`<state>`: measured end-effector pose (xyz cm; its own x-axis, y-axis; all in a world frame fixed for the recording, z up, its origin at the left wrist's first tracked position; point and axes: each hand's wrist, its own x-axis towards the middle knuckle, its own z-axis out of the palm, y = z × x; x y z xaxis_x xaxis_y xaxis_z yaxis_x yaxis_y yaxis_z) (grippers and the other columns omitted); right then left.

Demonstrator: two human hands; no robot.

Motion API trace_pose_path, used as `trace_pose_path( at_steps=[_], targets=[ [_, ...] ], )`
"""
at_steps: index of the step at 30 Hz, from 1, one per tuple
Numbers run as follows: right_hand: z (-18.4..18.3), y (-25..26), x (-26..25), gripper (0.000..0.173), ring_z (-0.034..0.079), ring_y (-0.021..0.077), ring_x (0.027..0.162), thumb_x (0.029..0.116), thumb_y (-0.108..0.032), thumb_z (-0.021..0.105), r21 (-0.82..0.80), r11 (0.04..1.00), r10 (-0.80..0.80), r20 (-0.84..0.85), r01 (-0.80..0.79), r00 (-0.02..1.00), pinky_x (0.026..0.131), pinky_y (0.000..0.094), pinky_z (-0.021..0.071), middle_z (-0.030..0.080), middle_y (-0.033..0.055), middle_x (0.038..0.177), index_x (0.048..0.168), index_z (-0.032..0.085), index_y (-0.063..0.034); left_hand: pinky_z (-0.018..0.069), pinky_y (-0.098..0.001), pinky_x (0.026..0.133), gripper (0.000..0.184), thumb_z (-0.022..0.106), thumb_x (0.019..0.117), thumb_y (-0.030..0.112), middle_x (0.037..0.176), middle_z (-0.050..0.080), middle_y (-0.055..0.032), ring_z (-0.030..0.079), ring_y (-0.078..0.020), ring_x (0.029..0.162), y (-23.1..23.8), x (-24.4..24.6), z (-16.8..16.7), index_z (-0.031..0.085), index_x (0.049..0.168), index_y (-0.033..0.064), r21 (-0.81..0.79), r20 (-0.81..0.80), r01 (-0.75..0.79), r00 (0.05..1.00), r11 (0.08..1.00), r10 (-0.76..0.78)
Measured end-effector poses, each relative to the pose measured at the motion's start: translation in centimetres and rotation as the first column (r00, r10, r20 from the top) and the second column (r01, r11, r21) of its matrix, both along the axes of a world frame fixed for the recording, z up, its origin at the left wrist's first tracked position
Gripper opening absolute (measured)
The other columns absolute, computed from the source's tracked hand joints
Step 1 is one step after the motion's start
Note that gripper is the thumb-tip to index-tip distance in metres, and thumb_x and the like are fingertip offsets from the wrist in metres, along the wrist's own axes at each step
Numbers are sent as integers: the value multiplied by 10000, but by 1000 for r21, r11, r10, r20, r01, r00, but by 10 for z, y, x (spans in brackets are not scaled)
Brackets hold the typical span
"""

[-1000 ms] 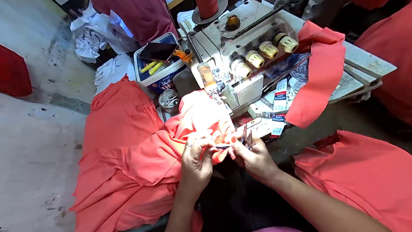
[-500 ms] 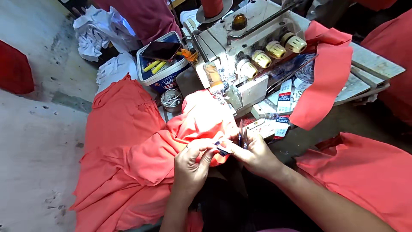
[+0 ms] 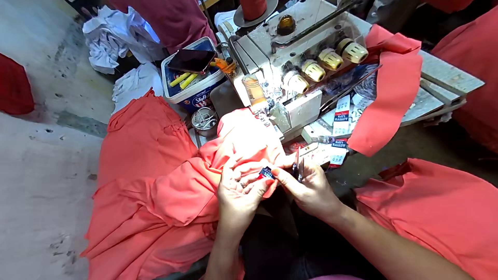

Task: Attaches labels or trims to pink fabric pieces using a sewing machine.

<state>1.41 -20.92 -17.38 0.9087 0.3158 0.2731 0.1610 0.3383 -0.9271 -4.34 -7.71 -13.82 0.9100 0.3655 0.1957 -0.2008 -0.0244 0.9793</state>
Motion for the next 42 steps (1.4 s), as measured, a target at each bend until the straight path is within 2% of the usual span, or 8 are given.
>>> trace_pose_path(
  at_steps=[3, 13, 16, 19, 22, 27, 37, 42],
  targets=[
    [-2, 0, -1, 81, 568, -77, 663, 951, -25, 622, 11, 999, 32, -43, -31, 999, 604, 105, 485, 674, -112, 838, 960, 687, -71, 618, -210, 711, 527, 701, 793, -167, 844, 757, 45, 731, -46, 748, -3, 2, -2, 450, 1238, -36, 30, -38, -71, 997, 997, 72],
    [-6, 1, -4, 106, 575, -71, 634, 931, 7, 615, 39, 999, -13, -77, 16, 997, 587, 104, 493, 671, -111, 796, 919, 678, -78, 606, -194, 688, 447, 706, 810, -127, 839, 743, 58, 714, -24, 730, 1, 8, 3, 487, 1189, -39, 123, -59, -36, 997, 992, 43],
    [-14, 0, 0, 36, 573, -98, 719, 934, -57, 656, -5, 995, -96, 67, 96, 993, 652, 84, 490, 656, -104, 832, 906, 676, -63, 606, -190, 681, 372, 713, 814, -108, 810, 736, 72, 708, -19, 705, 7, 12, 7, 522, 1116, -5, 188, -62, -6, 998, 982, 18],
    [-26, -1, 20, 134, 580, -38, 885, 946, -104, 650, -103, 944, -259, 350, 312, 900, 805, 91, 483, 634, 40, 933, 947, 653, 31, 584, -163, 687, 343, 716, 840, -41, 814, 712, 85, 677, 17, 714, 22, 26, 18, 570, 1150, -16, 339, -55, 36, 998, 940, -19],
    [-29, 3, 36, 192, 603, 22, 765, 919, -94, 665, -268, 874, -271, 425, 406, 864, 734, 135, 497, 679, 99, 869, 1024, 668, 67, 582, -176, 689, 350, 751, 838, 18, 854, 703, 29, 675, 6, 734, 38, 47, 28, 602, 1154, -11, 463, -150, 74, 989, 883, -4],
    [-28, -4, 34, 163, 628, 2, 811, 926, -86, 633, -322, 892, -179, 395, 318, 901, 775, 118, 501, 691, 85, 878, 1017, 662, 46, 584, -194, 676, 510, 759, 811, -77, 847, 711, 5, 677, -29, 718, 44, 81, 34, 596, 1284, 26, 284, -334, 204, 937, 937, -103],
    [-21, -2, 32, 333, 692, 88, 953, 936, -33, 601, -388, 868, -142, 404, 310, 904, 899, 184, 529, 736, 140, 1052, 1244, 665, 73, 554, -260, 662, 375, 799, 852, 53, 803, 643, -46, 623, -83, 679, 37, 102, 45, 608, 1172, 11, 506, -506, 314, 862, 804, -18],
    [-15, -3, 34, 363, 690, 155, 828, 926, -37, 576, -473, 826, -102, 410, 307, 906, 791, 248, 559, 728, 143, 969, 1263, 683, 46, 547, -268, 683, 403, 831, 809, 48, 845, 633, -51, 624, -83, 727, 37, 102, 41, 587, 1127, 5, 576, -432, 289, 902, 765, -15]
  ],
)
